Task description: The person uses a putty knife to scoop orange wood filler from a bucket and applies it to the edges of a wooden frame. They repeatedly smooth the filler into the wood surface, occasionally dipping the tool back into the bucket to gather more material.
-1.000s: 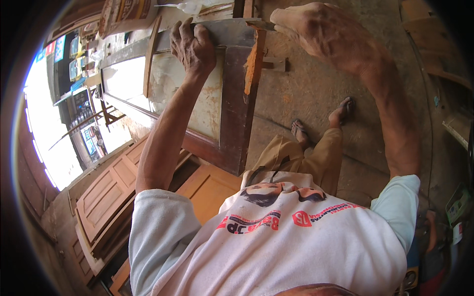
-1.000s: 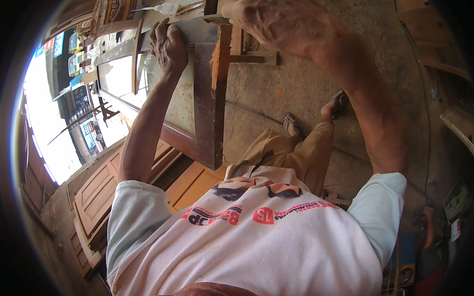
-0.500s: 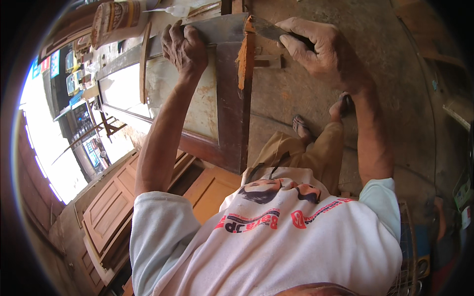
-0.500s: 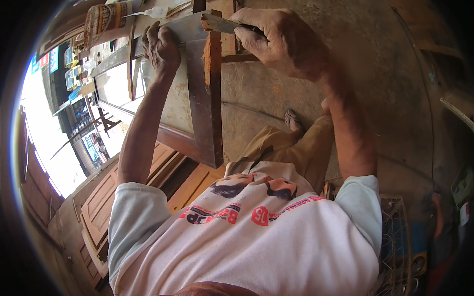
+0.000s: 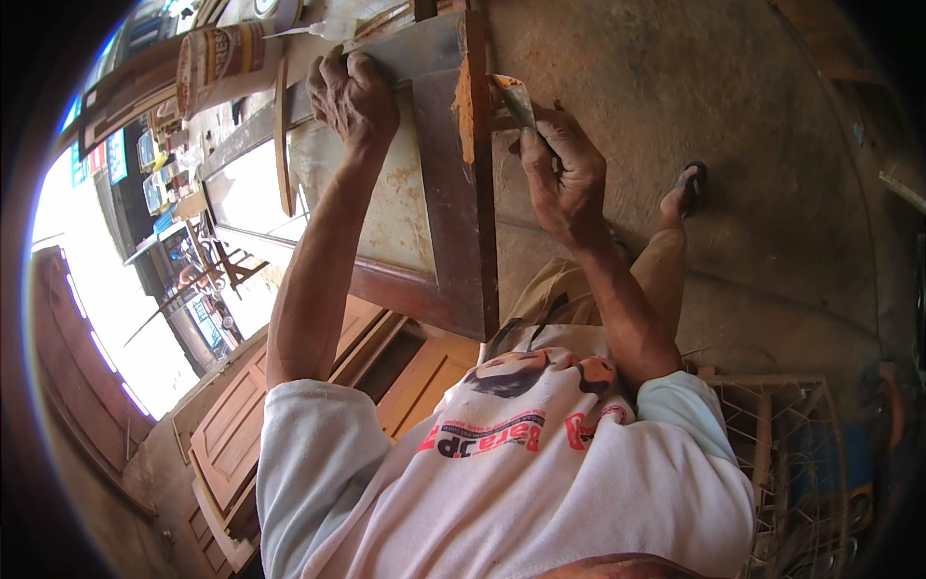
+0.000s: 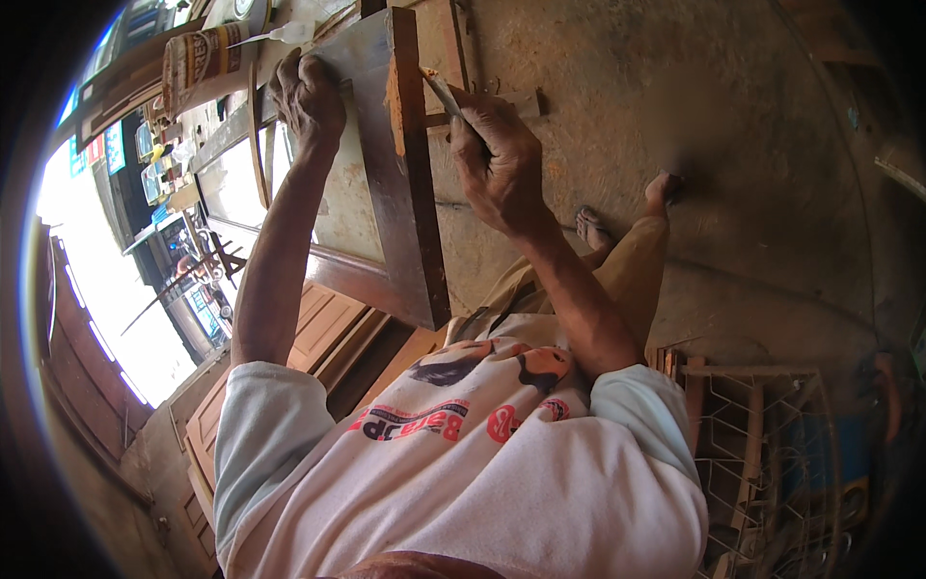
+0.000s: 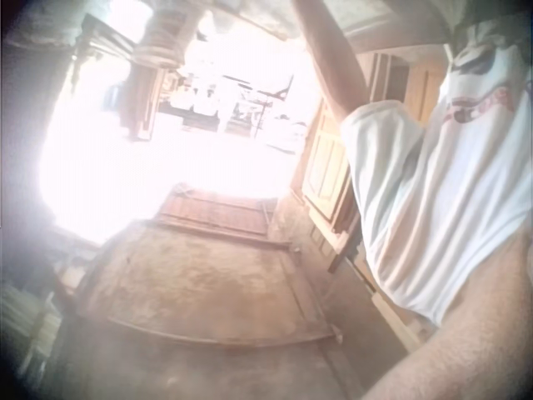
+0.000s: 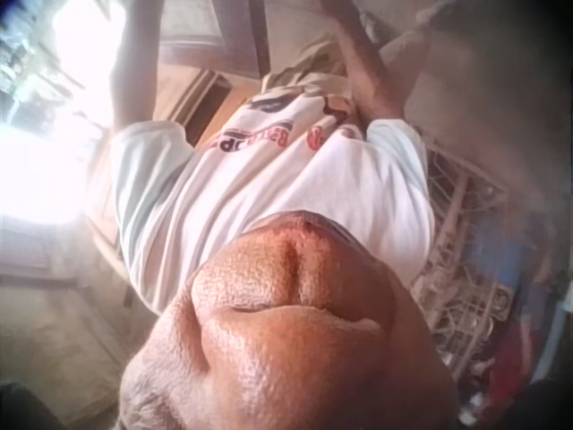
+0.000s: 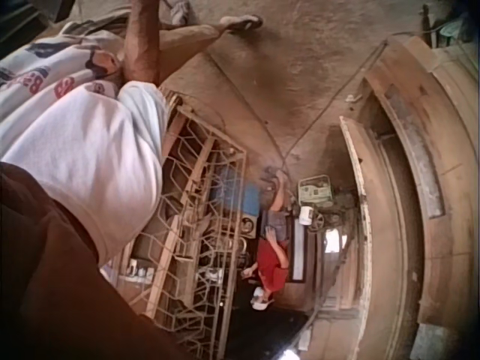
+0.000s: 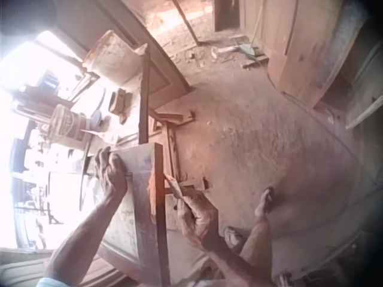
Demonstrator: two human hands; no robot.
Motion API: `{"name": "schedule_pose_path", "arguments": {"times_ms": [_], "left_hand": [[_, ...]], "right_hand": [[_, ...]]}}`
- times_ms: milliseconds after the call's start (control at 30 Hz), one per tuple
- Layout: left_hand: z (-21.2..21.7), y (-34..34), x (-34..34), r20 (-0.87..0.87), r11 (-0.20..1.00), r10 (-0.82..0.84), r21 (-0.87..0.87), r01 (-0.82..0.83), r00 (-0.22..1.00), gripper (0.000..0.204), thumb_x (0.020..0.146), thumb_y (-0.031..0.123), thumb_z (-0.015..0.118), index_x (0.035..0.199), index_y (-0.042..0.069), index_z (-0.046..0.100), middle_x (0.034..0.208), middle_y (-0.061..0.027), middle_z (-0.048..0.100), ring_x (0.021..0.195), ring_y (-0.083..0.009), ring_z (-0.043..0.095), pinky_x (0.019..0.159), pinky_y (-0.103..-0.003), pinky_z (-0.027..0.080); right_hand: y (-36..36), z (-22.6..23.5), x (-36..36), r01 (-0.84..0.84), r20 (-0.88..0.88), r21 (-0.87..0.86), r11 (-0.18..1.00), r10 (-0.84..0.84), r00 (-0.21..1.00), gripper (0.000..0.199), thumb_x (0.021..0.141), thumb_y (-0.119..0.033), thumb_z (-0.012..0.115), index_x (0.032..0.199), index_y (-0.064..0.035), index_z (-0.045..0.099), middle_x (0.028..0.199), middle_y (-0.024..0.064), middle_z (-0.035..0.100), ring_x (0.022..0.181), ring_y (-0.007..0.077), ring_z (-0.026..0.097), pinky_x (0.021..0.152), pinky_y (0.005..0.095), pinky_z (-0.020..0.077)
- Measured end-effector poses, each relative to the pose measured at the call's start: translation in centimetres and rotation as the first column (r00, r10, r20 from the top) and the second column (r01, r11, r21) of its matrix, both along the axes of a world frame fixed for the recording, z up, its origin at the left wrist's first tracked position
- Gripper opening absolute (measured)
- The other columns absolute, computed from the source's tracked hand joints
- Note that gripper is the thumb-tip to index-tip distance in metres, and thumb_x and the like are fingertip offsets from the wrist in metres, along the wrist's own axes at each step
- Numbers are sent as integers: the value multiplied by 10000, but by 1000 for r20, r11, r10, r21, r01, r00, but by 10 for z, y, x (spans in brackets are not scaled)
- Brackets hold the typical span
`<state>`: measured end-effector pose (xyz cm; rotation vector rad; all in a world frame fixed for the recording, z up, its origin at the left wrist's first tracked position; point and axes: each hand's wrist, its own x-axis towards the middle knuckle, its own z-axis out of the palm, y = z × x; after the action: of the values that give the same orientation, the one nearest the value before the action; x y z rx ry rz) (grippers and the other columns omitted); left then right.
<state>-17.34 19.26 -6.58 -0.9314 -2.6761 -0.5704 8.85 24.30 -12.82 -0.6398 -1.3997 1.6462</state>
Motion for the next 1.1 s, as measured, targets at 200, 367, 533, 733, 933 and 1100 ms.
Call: {"name": "schedule_pose_path", "arguments": {"times_ms": [200, 367, 533, 733, 933, 1100], "left_hand": [[0, 4, 3, -8, 1000, 12, 6, -12, 1000, 578, 1020, 417, 496, 1431, 25, 602, 1521, -228, 518, 1472, -406, 410, 1237, -546, 260], [0, 4, 4, 4, 1000, 7, 6, -7, 1000, 589, 1024, 429, 499, 1434, 17, 598, 1526, -228, 513, 1485, -403, 396, 1242, -546, 249], [1, 6, 6, 12, 1000, 4, 12, -4, 1000, 593, 1024, 432, 501, 1436, 17, 598, 1532, -225, 507, 1487, -400, 394, 1246, -543, 239], [1, 4, 6, 4, 1000, 13, 15, -13, 1000, 592, 1016, 430, 505, 1431, 19, 600, 1531, -226, 509, 1488, -402, 393, 1250, -547, 234], [-1, -3, -1, -10, 1000, 2, 5, -2, 1000, 589, 1016, 427, 502, 1427, 17, 603, 1525, -230, 518, 1486, -401, 399, 1249, -544, 244], [-1, 2, -4, 3, 1000, 0, -5, 0, 1000, 591, 1018, 426, 493, 1432, 18, 603, 1529, -228, 517, 1484, -394, 402, 1245, -541, 252]], "right_hand": [[-9, -1, -2, 14, -12, 51, 999, -14, 1000, 279, 1100, -37, 579, 1350, -17, 700, 1114, 103, 726, 969, 153, 720, 835, 313, 619], [-15, -4, -6, 20, -27, 41, 999, -19, 999, 352, 1079, -24, 616, 1425, -43, 676, 1191, 148, 726, 1036, 230, 733, 873, 354, 607], [-17, 9, -7, 4, -38, 145, 989, 2, 999, 479, 1077, -17, 629, 1547, -106, 606, 1216, 169, 693, 1089, 275, 714, 908, 376, 593], [-27, 6, 9, -108, 7, 127, 986, 108, 994, 453, 1105, -55, 602, 1558, -80, 595, 1200, 146, 699, 1064, 232, 703, 911, 348, 571], [-14, 18, 26, -137, 71, 145, 980, 128, 989, 503, 1061, -27, 665, 1553, -108, 601, 1161, 166, 686, 991, 263, 714, 868, 360, 585], [-9, 10, 8, -115, 68, 183, 976, 104, 992, 459, 1067, -46, 659, 1524, -72, 617, 1130, 155, 694, 959, 238, 711, 843, 355, 580]]}}
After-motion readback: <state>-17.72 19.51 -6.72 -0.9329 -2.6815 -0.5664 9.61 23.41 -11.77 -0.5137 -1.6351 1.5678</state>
